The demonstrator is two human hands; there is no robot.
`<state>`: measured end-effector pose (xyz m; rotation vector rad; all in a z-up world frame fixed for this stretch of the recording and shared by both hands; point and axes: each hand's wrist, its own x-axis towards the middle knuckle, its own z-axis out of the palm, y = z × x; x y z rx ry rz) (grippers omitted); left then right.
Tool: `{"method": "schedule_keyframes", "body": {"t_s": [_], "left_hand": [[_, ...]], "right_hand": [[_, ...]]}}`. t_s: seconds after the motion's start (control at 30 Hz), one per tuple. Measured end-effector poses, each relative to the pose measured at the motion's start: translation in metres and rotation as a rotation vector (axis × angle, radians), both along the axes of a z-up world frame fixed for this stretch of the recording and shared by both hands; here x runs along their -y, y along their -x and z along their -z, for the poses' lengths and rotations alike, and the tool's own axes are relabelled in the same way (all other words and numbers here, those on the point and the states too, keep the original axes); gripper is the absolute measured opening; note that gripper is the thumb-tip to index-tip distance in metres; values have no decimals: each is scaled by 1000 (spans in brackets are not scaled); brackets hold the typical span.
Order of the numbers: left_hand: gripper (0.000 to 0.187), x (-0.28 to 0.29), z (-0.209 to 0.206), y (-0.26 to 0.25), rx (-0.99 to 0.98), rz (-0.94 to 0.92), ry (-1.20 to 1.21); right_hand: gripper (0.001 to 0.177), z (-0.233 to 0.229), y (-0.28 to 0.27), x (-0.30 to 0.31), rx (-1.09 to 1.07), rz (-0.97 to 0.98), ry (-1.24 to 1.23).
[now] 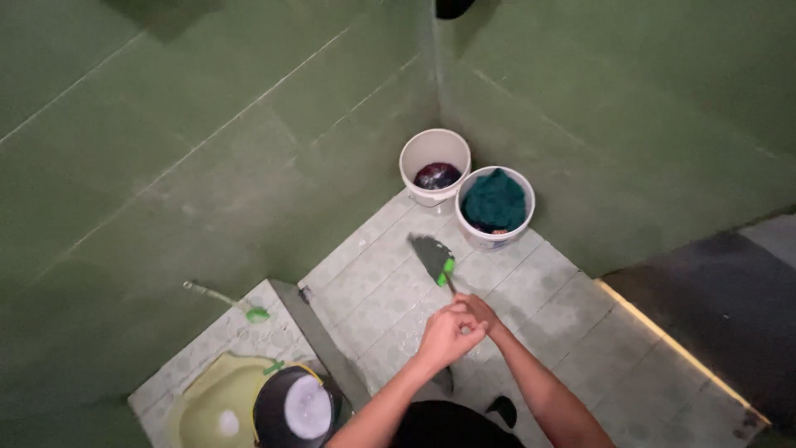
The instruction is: Scrubbing the bathroom floor with a long-handled brush.
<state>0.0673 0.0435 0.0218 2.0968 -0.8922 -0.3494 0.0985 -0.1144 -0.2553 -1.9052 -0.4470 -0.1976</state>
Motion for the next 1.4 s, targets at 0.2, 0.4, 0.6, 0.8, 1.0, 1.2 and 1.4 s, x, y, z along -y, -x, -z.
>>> {"method": "schedule_keyframes", "body": {"t_s": [0.2, 0.4, 0.6, 0.8, 1.0, 1.2, 1.4], "left_hand": [[26, 27, 8, 31, 142, 91, 174], [28, 47, 69, 63, -17, 183, 150], [28, 74, 200, 96, -304, 377, -82], [31, 92, 258, 123, -441, 652, -322], [37, 83, 242, 85, -503, 609, -264], [37, 50, 94, 11, -328, 176, -294], [37, 16, -11, -9, -68, 102, -283]], "right_hand": [[25, 18, 99, 36, -222, 137, 134], [47, 67, 225, 38, -817, 524, 9], [40, 177, 346, 39, -1141, 729, -225], [54, 177, 408, 46, -1393, 683, -117], [55, 185, 351, 42, -1327, 641, -670], [43, 139, 192, 4, -950, 946, -363], [43, 88, 84, -9, -721, 903, -243]]}}
